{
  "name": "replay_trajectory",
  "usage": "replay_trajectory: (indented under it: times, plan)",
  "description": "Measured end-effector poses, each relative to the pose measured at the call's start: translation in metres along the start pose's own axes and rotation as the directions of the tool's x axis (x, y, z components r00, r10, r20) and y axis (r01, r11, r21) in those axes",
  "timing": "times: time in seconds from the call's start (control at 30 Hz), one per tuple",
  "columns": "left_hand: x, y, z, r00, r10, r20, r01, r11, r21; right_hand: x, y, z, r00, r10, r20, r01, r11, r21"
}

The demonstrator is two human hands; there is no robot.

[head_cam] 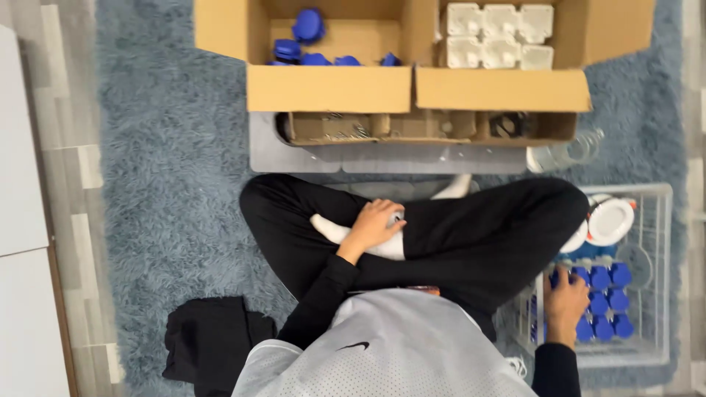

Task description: Assembling blue electrical sockets into white housings using a screwdriver while sitting on the floor.

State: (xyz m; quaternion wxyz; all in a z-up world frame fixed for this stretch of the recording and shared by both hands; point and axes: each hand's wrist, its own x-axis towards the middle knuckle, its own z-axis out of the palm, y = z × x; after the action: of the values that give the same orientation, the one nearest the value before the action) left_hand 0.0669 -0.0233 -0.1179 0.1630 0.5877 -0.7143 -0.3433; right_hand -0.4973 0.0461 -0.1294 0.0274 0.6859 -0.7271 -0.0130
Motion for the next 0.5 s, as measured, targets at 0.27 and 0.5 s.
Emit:
replay_trajectory:
  times: [0.27, 0.5]
  plan:
    - [0.003, 0.011, -0.013, 0.987, -0.083, 0.139, 0.092, 0.994, -0.062, -0.004, 0.01, 0.025, 0.998, 0.053, -0.036, -0.06, 0.974, -0.216]
    - [-0.001, 0.033, -0.065, 0.982, -0.023, 0.186, 0.057, 0.982, -0.179, 0.046, -0.021, -0.036, 0.985, 0.166, 0.043, -0.17, 0.981, 0.095]
